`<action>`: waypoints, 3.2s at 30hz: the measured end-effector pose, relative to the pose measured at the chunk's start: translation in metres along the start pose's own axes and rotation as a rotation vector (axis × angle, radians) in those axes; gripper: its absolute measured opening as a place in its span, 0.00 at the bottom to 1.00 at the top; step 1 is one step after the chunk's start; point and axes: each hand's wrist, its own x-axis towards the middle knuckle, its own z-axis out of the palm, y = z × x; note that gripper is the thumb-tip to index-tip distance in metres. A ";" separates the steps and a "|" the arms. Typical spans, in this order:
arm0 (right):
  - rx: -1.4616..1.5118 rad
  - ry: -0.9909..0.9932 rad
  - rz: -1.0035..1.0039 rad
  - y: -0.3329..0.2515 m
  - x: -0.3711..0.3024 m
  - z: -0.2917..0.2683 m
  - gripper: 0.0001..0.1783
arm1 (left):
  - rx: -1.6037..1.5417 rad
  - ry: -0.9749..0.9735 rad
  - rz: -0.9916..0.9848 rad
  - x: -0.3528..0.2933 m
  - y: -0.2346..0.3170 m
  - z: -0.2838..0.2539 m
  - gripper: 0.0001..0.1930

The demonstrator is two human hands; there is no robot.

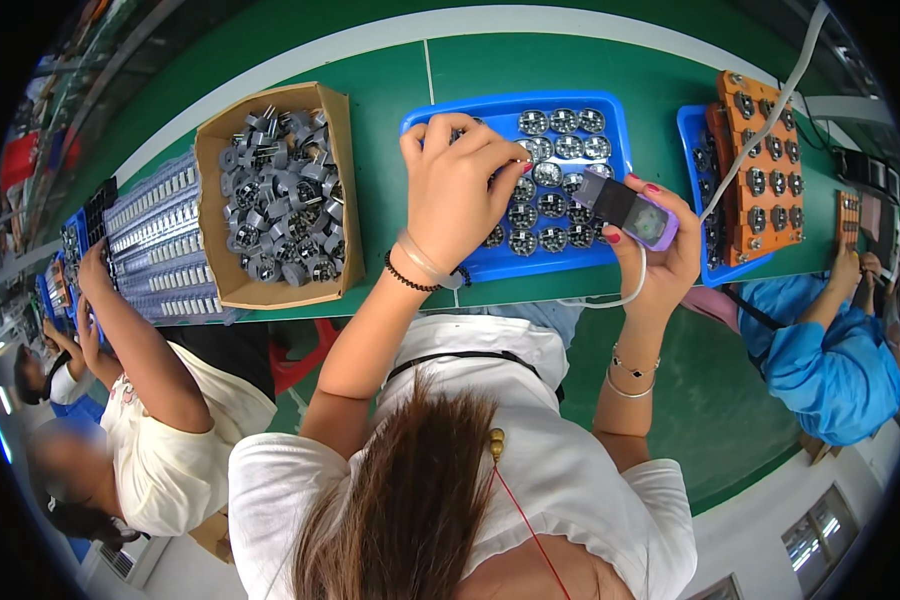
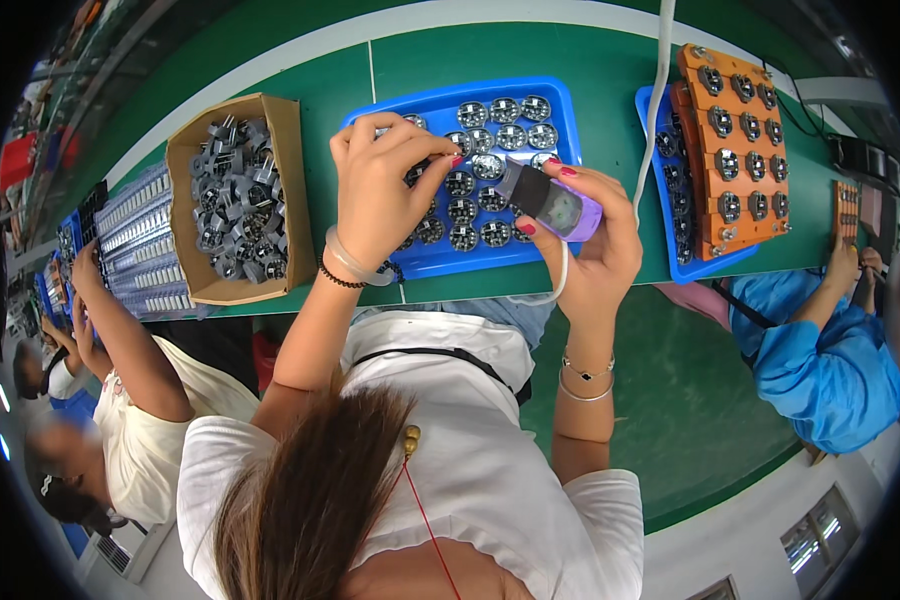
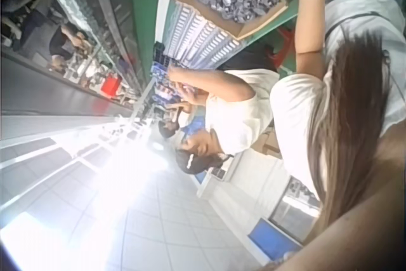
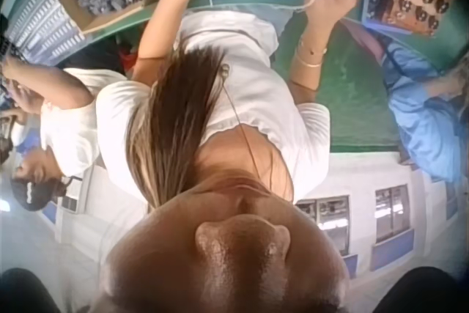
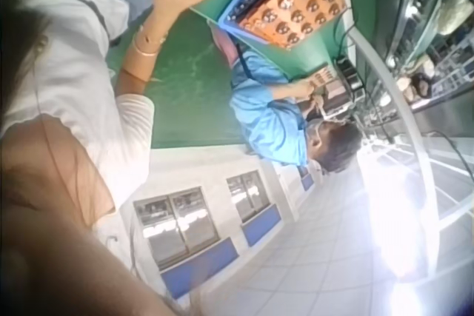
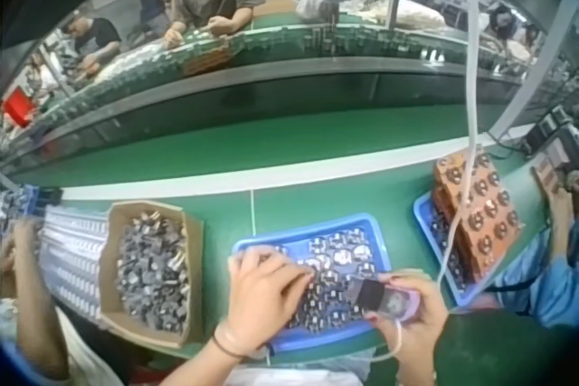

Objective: Testing and assembling electronic components by picking them from a blue tray, checking them with a powered tool, and placing them into a holding tray.

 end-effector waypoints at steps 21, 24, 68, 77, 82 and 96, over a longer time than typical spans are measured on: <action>-0.017 -0.118 0.009 0.000 0.005 0.006 0.28 | 0.077 -0.141 -0.032 -0.016 -0.005 -0.034 0.10; -0.078 -0.189 -0.023 0.000 0.008 0.008 0.27 | 0.099 -0.133 -0.014 -0.020 -0.008 -0.030 0.08; -0.126 -0.155 -0.009 0.002 0.014 0.015 0.27 | 0.149 0.038 -0.098 0.006 -0.024 -0.009 0.05; -0.214 -0.215 -0.077 -0.001 0.021 0.020 0.28 | -0.088 0.021 0.175 0.009 0.013 -0.032 0.07; -0.203 -0.231 -0.099 -0.003 0.020 0.019 0.27 | -0.140 0.002 0.138 0.008 0.017 -0.038 0.09; 0.050 0.077 0.014 0.000 0.003 0.017 0.29 | 0.232 0.115 -0.088 0.003 -0.025 -0.006 0.05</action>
